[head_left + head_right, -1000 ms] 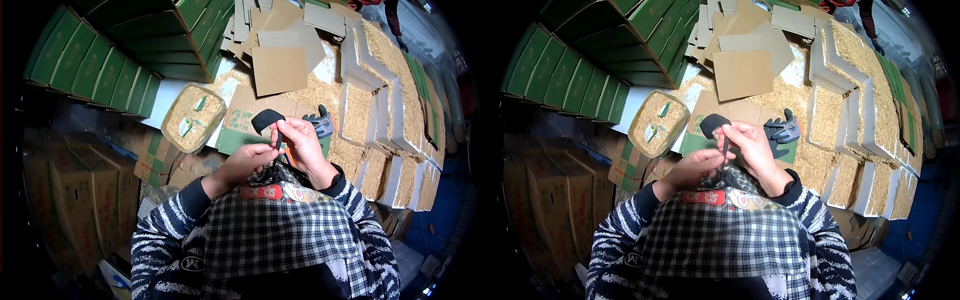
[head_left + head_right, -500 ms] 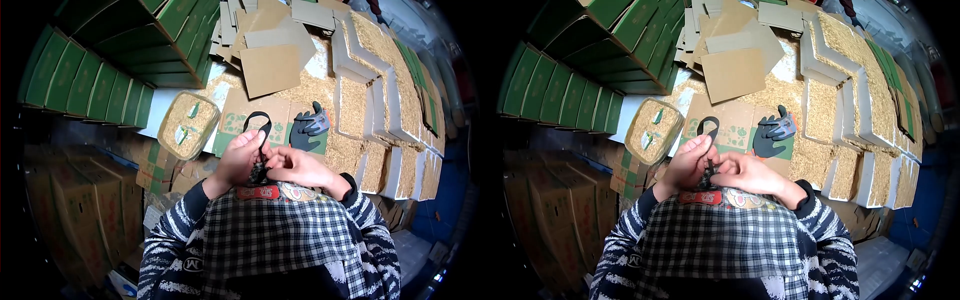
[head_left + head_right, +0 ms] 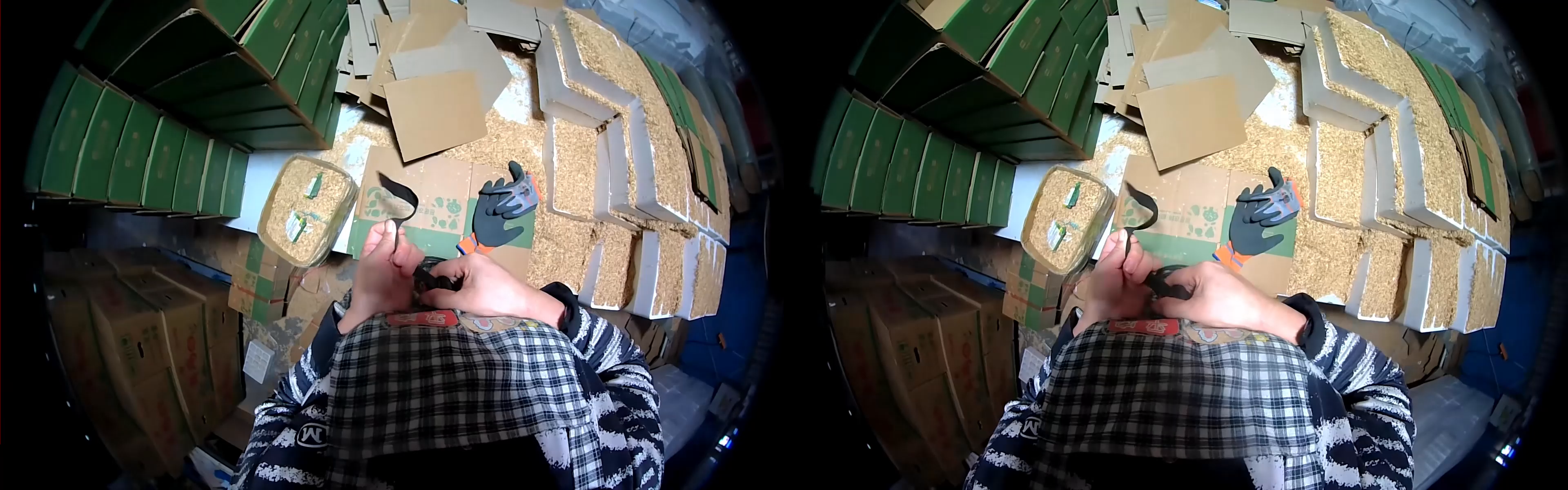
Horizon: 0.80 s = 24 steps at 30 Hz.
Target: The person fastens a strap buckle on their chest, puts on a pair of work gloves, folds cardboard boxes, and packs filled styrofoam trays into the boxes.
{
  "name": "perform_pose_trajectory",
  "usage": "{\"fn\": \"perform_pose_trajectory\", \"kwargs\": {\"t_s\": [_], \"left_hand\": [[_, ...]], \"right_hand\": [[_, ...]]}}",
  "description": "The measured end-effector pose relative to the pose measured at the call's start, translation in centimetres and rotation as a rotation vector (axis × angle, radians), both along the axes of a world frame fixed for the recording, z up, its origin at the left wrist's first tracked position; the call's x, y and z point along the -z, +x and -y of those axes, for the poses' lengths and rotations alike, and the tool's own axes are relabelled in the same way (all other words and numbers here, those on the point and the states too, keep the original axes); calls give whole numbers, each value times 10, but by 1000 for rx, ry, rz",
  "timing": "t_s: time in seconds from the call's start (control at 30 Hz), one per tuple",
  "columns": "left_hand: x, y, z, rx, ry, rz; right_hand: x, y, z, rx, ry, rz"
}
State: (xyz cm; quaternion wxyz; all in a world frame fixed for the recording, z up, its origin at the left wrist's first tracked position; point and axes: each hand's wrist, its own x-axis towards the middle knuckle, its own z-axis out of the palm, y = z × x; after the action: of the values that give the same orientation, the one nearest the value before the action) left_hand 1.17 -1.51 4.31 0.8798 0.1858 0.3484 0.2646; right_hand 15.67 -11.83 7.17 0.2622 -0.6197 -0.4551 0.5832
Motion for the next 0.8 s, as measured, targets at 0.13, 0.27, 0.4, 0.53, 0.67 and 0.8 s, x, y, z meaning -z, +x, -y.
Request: {"fn": "perform_pose_trajectory", "kwargs": {"t_s": [0.13,0.27,0.4,0.53,0.67,0.8], "left_hand": [[5,-6,0,0,9,-10],[3,-10,2,-27,-115,-42],[15,-18,2,-80,-250,38],[20,-22,-5,-60,-185,102],[7,4,-23,125,248,-82],[4,5,-28,276,320,11]], "right_hand": [[4,-1,3,29,80,-55],[2,0,3,-6,37,-55],[2,0,2,-34,67,-23],[6,-1,-7,-68,68,-48],[18,-2,-19,183,-159,-684],[6,-2,-24,503,-257,-907]]}}
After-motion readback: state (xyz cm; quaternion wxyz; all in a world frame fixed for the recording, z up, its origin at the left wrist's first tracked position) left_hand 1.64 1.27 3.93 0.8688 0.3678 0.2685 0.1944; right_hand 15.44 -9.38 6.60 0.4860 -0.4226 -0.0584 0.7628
